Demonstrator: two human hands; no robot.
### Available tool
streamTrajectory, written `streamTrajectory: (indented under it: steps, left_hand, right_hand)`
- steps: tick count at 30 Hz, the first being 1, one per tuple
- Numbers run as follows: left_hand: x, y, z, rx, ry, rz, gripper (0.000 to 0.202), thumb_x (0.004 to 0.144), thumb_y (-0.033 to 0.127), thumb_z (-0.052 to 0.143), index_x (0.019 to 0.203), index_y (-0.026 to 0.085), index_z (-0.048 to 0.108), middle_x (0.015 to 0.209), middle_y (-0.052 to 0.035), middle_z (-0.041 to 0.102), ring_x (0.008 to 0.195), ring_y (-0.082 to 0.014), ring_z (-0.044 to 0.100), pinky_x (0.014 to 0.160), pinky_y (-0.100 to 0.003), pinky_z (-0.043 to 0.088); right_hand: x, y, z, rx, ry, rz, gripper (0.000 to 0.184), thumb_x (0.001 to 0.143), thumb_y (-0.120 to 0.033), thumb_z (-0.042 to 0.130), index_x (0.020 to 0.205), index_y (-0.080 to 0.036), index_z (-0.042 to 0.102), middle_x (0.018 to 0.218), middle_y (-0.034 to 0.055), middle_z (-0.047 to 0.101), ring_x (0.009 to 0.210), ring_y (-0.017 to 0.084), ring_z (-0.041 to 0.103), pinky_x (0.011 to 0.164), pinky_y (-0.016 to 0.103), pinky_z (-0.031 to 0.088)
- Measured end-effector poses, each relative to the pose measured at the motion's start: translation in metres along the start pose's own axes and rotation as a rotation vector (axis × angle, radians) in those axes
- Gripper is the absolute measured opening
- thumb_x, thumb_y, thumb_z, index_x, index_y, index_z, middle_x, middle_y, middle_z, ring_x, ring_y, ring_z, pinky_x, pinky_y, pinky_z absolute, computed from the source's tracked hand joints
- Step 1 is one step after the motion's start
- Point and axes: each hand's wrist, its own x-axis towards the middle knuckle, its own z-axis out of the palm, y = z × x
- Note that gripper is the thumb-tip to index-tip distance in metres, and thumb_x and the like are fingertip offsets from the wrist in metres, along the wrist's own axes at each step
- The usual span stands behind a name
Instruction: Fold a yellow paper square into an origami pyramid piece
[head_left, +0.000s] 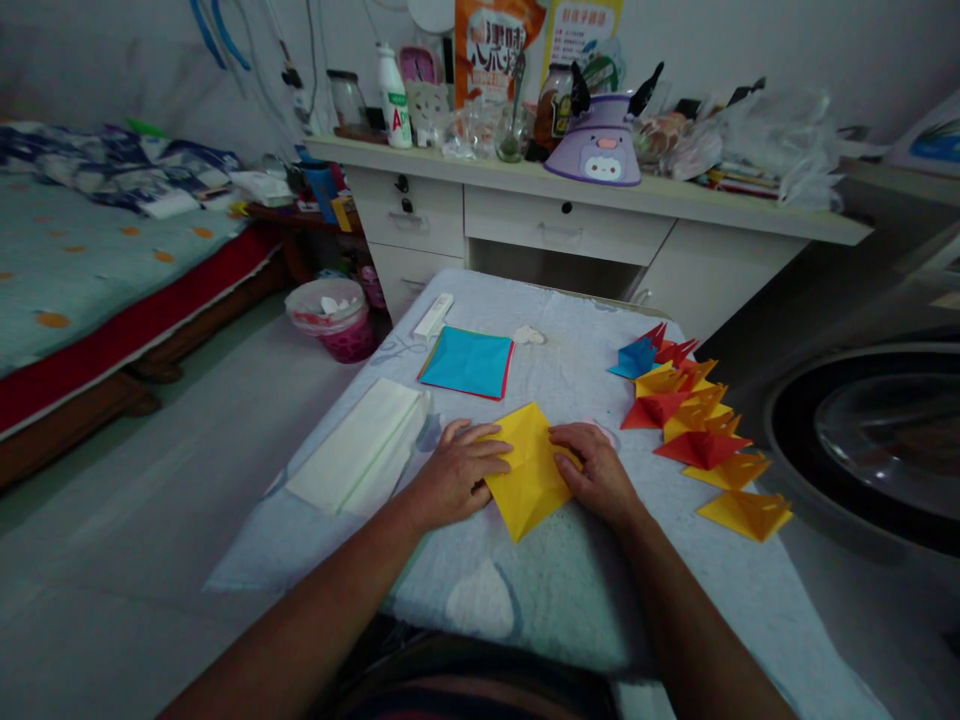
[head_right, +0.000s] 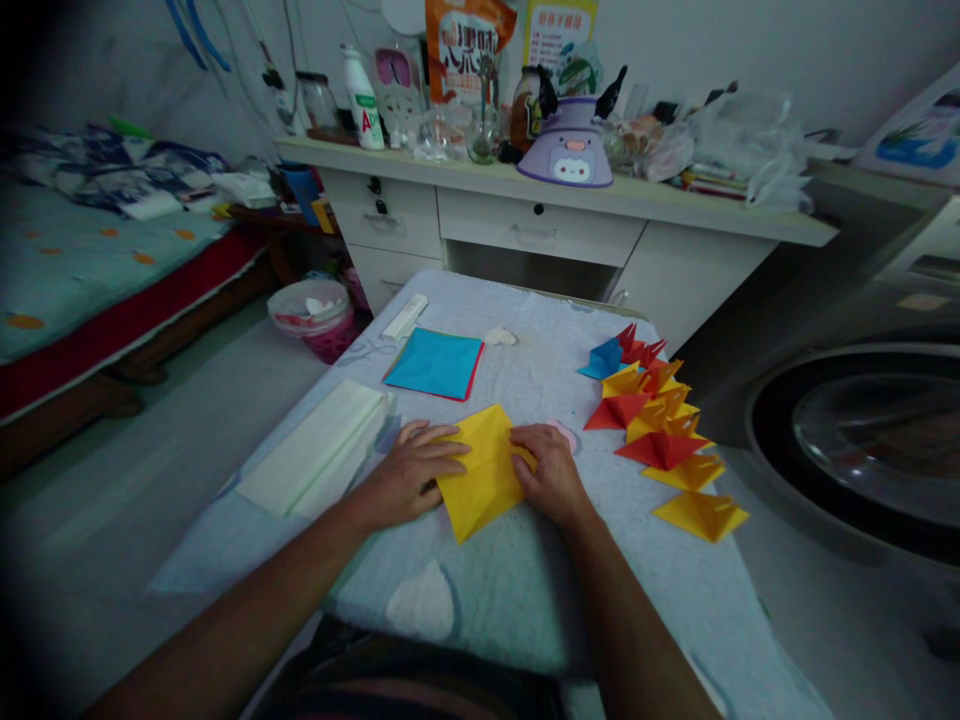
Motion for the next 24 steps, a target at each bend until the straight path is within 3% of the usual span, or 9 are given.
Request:
streamTrajectory:
  steps: [5,9,12,16,18,20,24]
  left_hand:
    - [-0.001,-0.003,0.008,-0.032,0.010,0.063,0.035,0.076,0.010,0.058,0.106,0.024,0.069,0.123,-0.0056,0.067,0.121,-0.0246,0.056,0.102,-0.045,0.041]
    - [-0.001,-0.006,0.012,-0.076,0.043,0.087,0.036,0.075,0.006,0.056,0.105,0.021,0.069,0.119,-0.0072,0.069,0.115,-0.0215,0.060,0.101,-0.041,0.046]
    - [0.000,-0.006,0.012,-0.090,0.048,0.078,0.037,0.073,0.006,0.056,0.104,0.021,0.069,0.118,-0.0076,0.069,0.115,-0.0222,0.061,0.102,-0.043,0.047]
    - [0.001,-0.004,0.010,-0.105,0.060,0.077,0.036,0.072,0.006,0.055,0.102,0.021,0.069,0.116,-0.0078,0.070,0.114,-0.0219,0.062,0.101,-0.044,0.048]
    - [0.001,-0.004,0.010,-0.104,0.072,0.081,0.036,0.071,0.005,0.054,0.100,0.020,0.069,0.114,-0.0079,0.070,0.113,-0.0214,0.062,0.100,-0.043,0.049]
    - [0.002,-0.004,0.010,-0.094,0.084,0.083,0.037,0.070,0.003,0.052,0.099,0.019,0.069,0.114,-0.0082,0.071,0.112,-0.0212,0.063,0.100,-0.042,0.049]
    - [0.001,-0.003,0.010,-0.064,0.097,0.079,0.038,0.068,0.002,0.052,0.098,0.018,0.069,0.114,-0.0089,0.071,0.112,-0.0220,0.063,0.101,-0.042,0.048]
  right_hand:
    - [0.000,-0.001,0.000,0.015,0.007,-0.016,0.026,0.083,-0.023,0.053,0.106,-0.021,0.065,0.112,0.0084,0.070,0.108,0.025,0.062,0.105,0.049,0.037]
    - [0.001,-0.004,-0.004,0.019,-0.002,-0.019,0.024,0.084,-0.023,0.054,0.105,-0.020,0.065,0.110,0.0086,0.070,0.106,0.025,0.063,0.104,0.049,0.039]
    - [0.002,-0.012,-0.018,0.011,0.036,0.048,0.026,0.087,-0.027,0.051,0.108,-0.021,0.065,0.110,0.0089,0.070,0.103,0.025,0.064,0.094,0.045,0.048]
    - [0.000,-0.028,-0.050,-0.045,0.147,0.137,0.028,0.089,-0.030,0.052,0.112,-0.022,0.064,0.112,0.0094,0.070,0.102,0.026,0.065,0.089,0.044,0.052]
    - [-0.005,-0.034,-0.062,-0.073,0.096,0.115,0.029,0.089,-0.029,0.051,0.115,-0.023,0.063,0.113,0.0092,0.069,0.103,0.027,0.065,0.090,0.045,0.053]
    - [-0.014,-0.037,-0.066,-0.080,-0.069,0.016,0.039,0.087,-0.027,0.054,0.126,-0.025,0.057,0.123,0.0091,0.066,0.114,0.027,0.061,0.096,0.047,0.051]
    - [-0.032,-0.031,-0.048,-0.095,-0.241,-0.205,0.077,0.081,-0.025,0.063,0.150,-0.025,0.028,0.148,0.0122,0.045,0.137,0.031,0.041,0.109,0.055,0.040]
